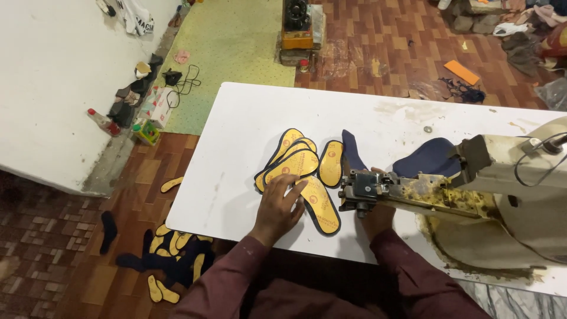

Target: Processing shoe insoles using an industrial machine at a high rate of speed in a workshop environment.

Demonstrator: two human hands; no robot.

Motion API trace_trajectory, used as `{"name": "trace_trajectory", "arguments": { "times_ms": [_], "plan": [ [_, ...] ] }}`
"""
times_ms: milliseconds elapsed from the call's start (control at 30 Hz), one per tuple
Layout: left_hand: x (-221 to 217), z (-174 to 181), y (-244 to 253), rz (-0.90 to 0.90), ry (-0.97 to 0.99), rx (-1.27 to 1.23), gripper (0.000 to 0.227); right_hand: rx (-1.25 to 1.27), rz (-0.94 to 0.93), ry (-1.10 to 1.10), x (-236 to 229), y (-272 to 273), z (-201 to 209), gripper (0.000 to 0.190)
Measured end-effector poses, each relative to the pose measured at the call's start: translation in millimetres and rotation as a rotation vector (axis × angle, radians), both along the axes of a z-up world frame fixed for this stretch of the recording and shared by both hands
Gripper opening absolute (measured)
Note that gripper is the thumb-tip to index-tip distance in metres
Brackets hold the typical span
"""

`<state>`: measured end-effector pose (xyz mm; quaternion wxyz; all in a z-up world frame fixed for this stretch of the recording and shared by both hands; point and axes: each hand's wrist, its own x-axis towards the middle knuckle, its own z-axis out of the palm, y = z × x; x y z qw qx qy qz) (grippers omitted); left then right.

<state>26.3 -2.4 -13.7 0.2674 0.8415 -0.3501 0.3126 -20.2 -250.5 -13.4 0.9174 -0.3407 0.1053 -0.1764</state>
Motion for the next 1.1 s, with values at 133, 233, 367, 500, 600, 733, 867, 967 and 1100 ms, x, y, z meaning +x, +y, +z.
{"name": "trace_trajectory", "arguments": {
  "times_ms": [133,233,367,500,600,733,867,967,1100],
  "plan": [
    [20.5,42.1,-15.6,-0.004,0.125,0.099,0.078,-0.533,-0.121,0.1,-14.6,4.0,-51.4,0.038],
    [32.1,74.4,-20.6,-0.075,0.144,0.319,0.094,-1.335,-0.298,0.241,-15.6,9.1,-51.1,0.024],
    [53.7,58.1,-23.2,-0.212,-0.071,0.346,0.062,-1.905,-0.514,-0.347,-16.9,28.6,-38.2,0.03],
    [60.5,40.4,-13.2,-0.284,-0.235,0.117,0.024,-1.646,-0.209,-0.357,-23.2,47.6,-15.3,0.063],
    [43.7,56.8,3.9,-0.264,-0.312,0.006,0.012,-1.571,-0.121,-0.371,-29.7,60.5,3.1,0.074],
    [32.2,67.2,19.1,-0.209,-0.39,-0.045,0.016,-1.484,-0.017,-0.282,-39.2,64.7,13.4,0.061],
    [9.2,100.6,33.9,-0.269,-0.272,-0.022,0.017,-1.565,-0.084,-0.016,-53.3,64.3,12.8,0.049],
    [-9.6,124.2,43.0,-0.382,0.034,-0.074,0.012,-1.351,0.036,0.241,-65.9,77.1,44.7,0.05],
    [-34.5,159.8,50.6,-0.212,1.148,-0.502,0.043,-0.862,0.241,0.553,-83.7,98.0,107.8,0.035]
  ]
}}
